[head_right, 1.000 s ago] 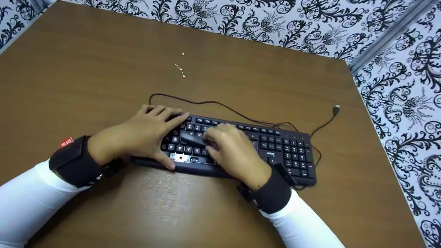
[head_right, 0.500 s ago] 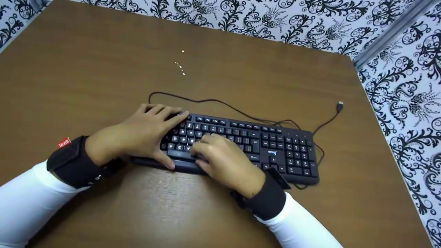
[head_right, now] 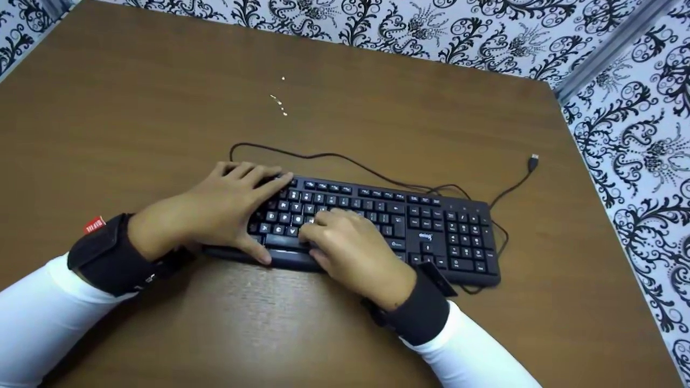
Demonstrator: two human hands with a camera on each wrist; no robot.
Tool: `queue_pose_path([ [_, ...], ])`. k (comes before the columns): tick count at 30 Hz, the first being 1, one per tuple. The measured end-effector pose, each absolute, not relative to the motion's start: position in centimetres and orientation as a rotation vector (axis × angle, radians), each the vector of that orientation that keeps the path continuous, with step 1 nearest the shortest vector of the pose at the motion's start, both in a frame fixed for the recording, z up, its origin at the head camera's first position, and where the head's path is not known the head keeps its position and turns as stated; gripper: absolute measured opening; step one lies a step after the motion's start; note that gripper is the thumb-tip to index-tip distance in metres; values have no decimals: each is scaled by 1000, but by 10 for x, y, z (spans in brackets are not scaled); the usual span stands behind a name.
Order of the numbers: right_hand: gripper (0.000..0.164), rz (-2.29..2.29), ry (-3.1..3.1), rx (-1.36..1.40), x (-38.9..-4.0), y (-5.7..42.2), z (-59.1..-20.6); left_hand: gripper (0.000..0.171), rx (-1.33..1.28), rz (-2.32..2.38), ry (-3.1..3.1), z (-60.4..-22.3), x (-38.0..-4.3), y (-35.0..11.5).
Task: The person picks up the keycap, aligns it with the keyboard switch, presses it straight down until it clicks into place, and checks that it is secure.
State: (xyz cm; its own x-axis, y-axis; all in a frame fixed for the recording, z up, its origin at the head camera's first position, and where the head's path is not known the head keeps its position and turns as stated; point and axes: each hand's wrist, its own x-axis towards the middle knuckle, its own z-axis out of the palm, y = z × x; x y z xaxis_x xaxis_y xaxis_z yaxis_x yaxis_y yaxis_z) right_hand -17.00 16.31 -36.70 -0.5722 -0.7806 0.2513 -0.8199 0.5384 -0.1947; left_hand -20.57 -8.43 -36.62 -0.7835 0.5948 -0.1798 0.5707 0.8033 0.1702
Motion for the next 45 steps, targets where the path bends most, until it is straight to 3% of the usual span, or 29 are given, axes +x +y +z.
queue_pose_path([
  [45,17,279,-2587,1334,-159,156,-370,137,921,146,2767,-369,-205,-86],
])
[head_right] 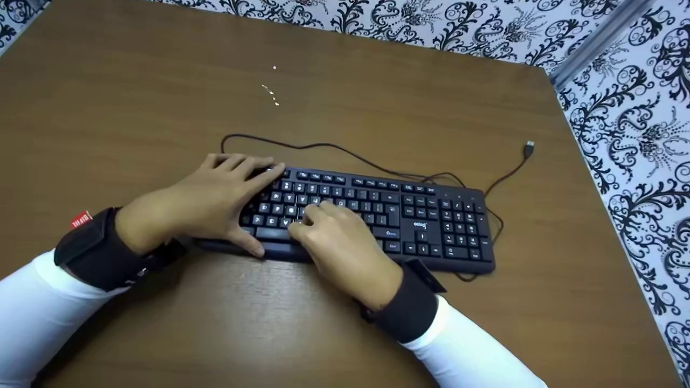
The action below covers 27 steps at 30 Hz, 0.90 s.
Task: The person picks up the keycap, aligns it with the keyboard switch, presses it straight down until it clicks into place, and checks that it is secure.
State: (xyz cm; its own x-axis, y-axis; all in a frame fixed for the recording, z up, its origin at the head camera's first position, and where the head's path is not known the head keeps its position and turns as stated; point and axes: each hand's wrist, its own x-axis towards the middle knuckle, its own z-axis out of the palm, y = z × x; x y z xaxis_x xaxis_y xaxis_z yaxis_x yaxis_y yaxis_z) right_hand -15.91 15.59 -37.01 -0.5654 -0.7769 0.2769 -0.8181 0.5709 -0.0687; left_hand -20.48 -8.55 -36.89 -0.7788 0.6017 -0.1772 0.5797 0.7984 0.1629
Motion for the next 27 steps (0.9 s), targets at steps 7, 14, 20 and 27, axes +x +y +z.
queue_pose_path([
  [7,15,274,-2622,1331,-158,156,-370,137,907,164,2759,-370,-204,-86],
  [14,16,279,-2626,1344,-159,158,-368,137,912,154,2767,-369,-204,-85],
  [20,17,293,-2609,1388,-159,159,-369,138,918,150,2754,-370,-204,-85],
  [27,16,315,-2599,1365,-160,158,-370,137,930,161,2769,-368,-205,-85],
])
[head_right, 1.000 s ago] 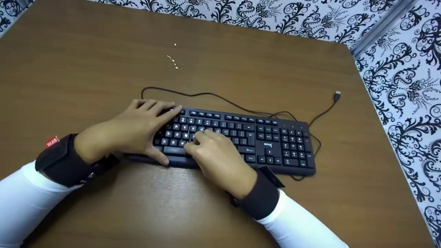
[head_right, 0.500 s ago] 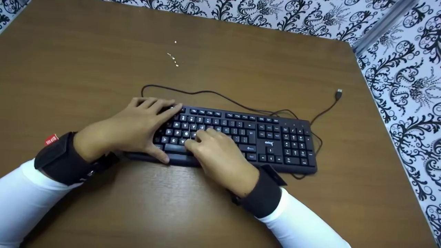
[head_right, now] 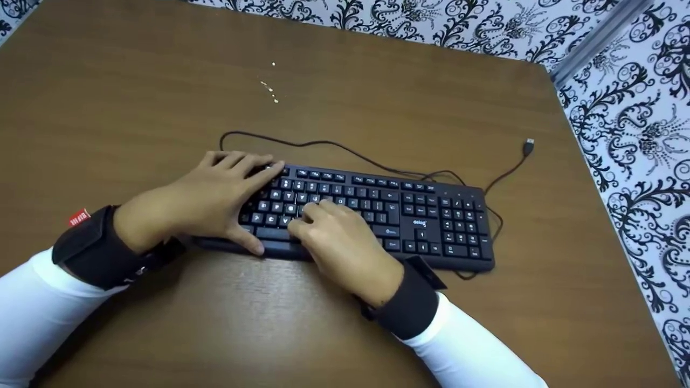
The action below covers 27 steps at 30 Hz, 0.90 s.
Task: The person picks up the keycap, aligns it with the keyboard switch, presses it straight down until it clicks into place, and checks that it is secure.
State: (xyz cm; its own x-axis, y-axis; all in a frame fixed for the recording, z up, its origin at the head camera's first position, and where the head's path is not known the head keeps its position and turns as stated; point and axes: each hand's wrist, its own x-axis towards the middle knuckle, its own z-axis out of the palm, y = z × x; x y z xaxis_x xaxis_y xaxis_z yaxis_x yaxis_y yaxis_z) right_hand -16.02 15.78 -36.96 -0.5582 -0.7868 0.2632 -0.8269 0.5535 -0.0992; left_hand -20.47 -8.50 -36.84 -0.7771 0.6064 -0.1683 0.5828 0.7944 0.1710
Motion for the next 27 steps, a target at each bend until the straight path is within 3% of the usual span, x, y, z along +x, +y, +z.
queue_pose_path([
  [9,10,320,-2518,1392,-160,157,-368,137,934,172,2779,-368,-205,-85],
  [27,15,330,-2488,1459,-157,154,-371,137,906,162,2764,-367,-205,-85],
])
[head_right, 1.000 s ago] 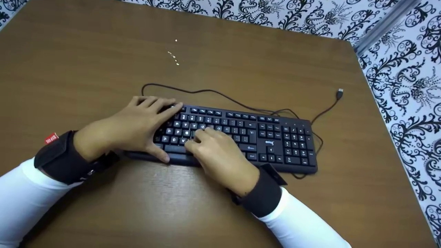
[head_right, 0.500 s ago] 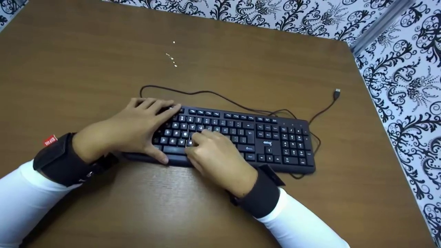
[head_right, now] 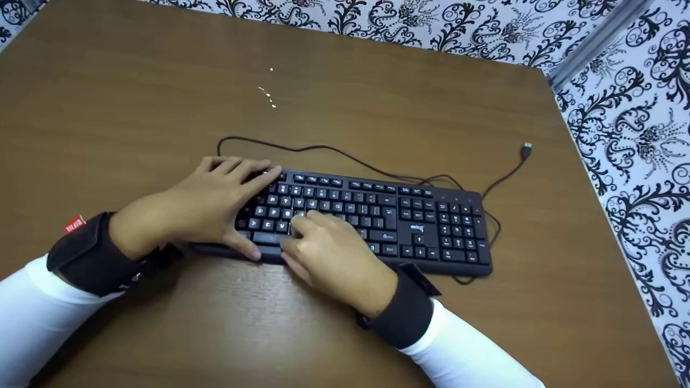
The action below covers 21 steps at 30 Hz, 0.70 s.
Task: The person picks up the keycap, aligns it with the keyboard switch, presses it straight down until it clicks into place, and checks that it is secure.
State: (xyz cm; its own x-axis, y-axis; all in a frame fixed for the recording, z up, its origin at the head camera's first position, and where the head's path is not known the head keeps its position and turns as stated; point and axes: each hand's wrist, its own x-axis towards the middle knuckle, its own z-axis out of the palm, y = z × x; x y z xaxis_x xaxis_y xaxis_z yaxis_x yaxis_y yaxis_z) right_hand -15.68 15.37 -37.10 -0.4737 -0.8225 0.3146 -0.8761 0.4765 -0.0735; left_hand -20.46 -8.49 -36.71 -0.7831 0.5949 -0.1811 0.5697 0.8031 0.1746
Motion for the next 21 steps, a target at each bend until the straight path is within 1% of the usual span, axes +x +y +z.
queue_pose_path([
  [12,16,311,-2516,1406,-155,155,-369,137,908,164,2754,-365,-205,-84],
  [21,23,167,-2530,1386,-145,152,-367,136,895,174,2745,-364,-204,-85],
])
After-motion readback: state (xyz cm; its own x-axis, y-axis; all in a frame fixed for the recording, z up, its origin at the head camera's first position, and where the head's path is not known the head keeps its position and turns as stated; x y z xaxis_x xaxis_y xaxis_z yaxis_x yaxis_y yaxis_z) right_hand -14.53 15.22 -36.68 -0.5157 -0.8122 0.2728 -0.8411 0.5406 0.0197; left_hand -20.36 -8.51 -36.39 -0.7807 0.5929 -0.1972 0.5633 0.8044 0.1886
